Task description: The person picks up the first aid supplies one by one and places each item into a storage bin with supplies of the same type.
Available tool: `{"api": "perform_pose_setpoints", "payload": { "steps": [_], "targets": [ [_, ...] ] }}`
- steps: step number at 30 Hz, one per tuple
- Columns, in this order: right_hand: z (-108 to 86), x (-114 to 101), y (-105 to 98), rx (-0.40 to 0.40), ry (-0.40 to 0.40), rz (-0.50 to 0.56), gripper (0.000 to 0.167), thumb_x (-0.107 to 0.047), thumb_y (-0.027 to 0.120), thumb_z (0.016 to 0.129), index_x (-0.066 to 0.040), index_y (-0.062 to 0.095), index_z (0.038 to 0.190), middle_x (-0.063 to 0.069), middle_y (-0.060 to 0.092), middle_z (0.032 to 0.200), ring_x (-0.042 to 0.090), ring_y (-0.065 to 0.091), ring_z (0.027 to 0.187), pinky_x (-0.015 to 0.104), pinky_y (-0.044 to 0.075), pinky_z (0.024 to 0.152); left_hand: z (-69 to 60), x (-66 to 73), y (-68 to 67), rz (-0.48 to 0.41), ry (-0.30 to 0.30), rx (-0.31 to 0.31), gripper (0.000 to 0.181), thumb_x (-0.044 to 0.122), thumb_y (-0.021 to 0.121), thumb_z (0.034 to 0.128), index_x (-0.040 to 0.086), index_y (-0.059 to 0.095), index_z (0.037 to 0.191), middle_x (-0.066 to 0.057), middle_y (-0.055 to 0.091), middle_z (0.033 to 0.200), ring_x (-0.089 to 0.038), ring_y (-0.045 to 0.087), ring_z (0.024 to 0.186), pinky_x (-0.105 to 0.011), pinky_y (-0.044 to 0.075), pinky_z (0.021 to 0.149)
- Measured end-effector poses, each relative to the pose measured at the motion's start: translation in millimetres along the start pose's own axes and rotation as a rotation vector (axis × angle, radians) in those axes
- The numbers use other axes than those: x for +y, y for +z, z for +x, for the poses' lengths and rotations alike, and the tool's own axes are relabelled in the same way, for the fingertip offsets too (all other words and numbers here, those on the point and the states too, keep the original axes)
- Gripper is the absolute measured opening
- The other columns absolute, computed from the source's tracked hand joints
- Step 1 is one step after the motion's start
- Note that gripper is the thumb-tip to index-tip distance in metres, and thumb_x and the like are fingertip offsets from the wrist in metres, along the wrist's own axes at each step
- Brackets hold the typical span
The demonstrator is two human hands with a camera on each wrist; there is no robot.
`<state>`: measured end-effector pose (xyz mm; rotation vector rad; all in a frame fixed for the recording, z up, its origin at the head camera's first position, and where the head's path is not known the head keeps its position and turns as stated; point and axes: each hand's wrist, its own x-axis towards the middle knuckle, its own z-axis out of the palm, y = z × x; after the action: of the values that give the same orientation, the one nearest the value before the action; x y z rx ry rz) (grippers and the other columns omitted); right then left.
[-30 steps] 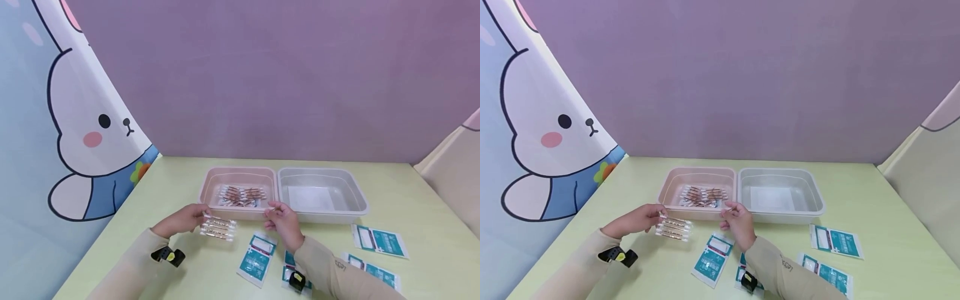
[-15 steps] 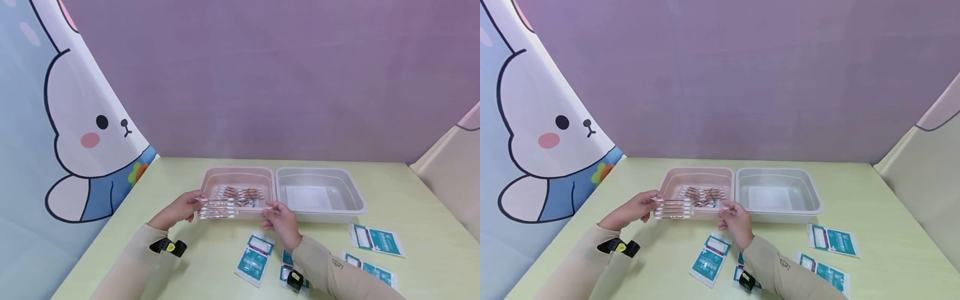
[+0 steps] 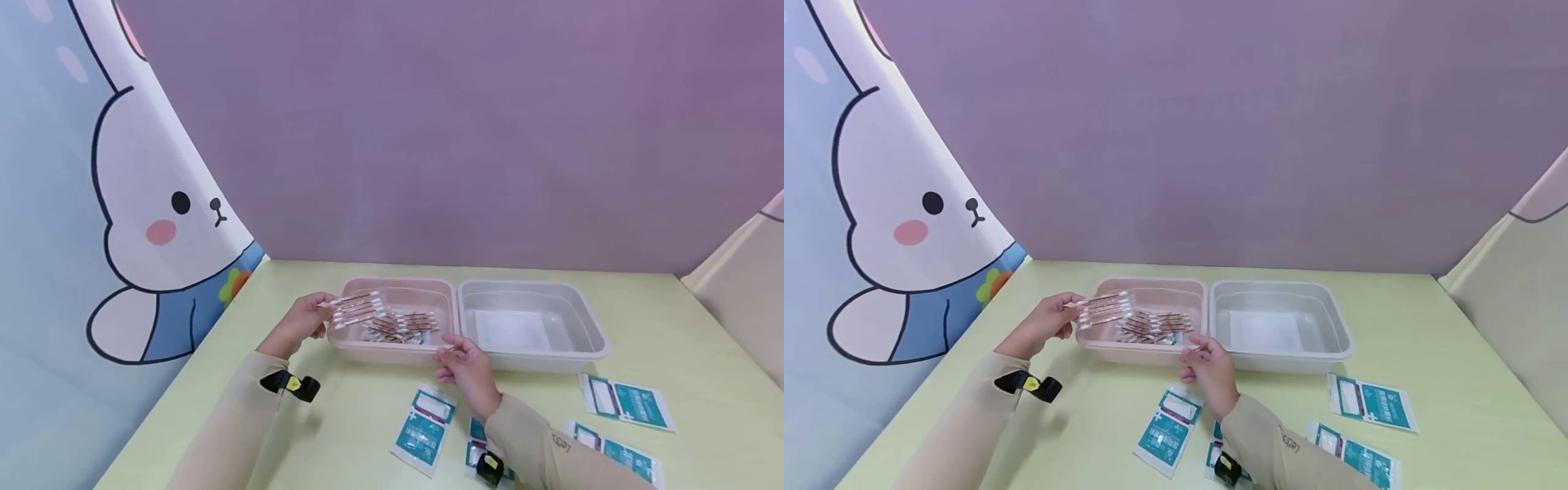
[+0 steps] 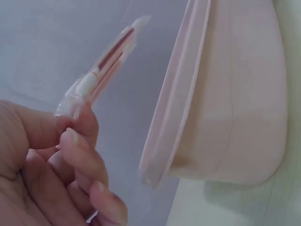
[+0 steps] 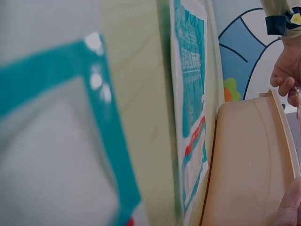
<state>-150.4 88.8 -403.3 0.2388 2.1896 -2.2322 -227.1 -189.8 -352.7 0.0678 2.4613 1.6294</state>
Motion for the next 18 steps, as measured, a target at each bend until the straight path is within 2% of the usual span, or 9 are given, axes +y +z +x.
{"api": "perform_pose_setpoints", "payload": {
  "steps": [5, 9, 13, 18],
  "targets": [
    [2.8, 0, 0, 0.013, 0.002, 0.001, 0.031, -0.002, 0.053, 0.097, 0.008, 0.049, 0.125, 0.009, 0.066, 0.086, 0.017, 0.063, 0.064, 0.025, 0.054, 0.061, 11.0, 3.1, -6.1, -0.023, -0.08, 0.073, 0.028, 0.012, 0.048, 0.0999, -0.002, 0.056, 0.123, -0.001, 0.058, 0.082, -0.011, 0.046, 0.053, -0.024, 0.038, 0.053],
    [4.2, 4, 1, 0.024, 0.006, 0.006, 0.03, -0.001, 0.053, 0.096, 0.008, 0.05, 0.124, 0.007, 0.066, 0.084, 0.013, 0.061, 0.062, 0.026, 0.054, 0.061, 18.0, 3.3, -8.9, -0.042, -0.121, 0.112, 0.03, 0.016, 0.051, 0.0994, -0.001, 0.056, 0.123, 0.0, 0.062, 0.083, -0.01, 0.048, 0.052, -0.023, 0.037, 0.053],
    [5.0, 6, 2, 0.021, 0.008, 0.018, 0.03, -0.002, 0.054, 0.096, 0.008, 0.049, 0.124, 0.01, 0.066, 0.086, 0.013, 0.061, 0.063, 0.027, 0.054, 0.062, 25.0, 7.7, -7.9, -0.055, -0.14, 0.143, 0.029, 0.018, 0.053, 0.0984, 0.0, 0.057, 0.121, -0.001, 0.066, 0.084, -0.01, 0.049, 0.052, -0.024, 0.036, 0.055],
    [6.2, 5, 3, 0.035, 0.014, 0.029, 0.03, -0.003, 0.055, 0.096, 0.008, 0.049, 0.124, 0.013, 0.067, 0.088, 0.013, 0.062, 0.062, 0.025, 0.054, 0.061, 32.1, 17.4, -3.3, -0.066, -0.13, 0.141, 0.031, 0.018, 0.054, 0.0979, -0.001, 0.058, 0.122, -0.001, 0.066, 0.085, -0.009, 0.051, 0.053, -0.024, 0.035, 0.056]
  ]
}}
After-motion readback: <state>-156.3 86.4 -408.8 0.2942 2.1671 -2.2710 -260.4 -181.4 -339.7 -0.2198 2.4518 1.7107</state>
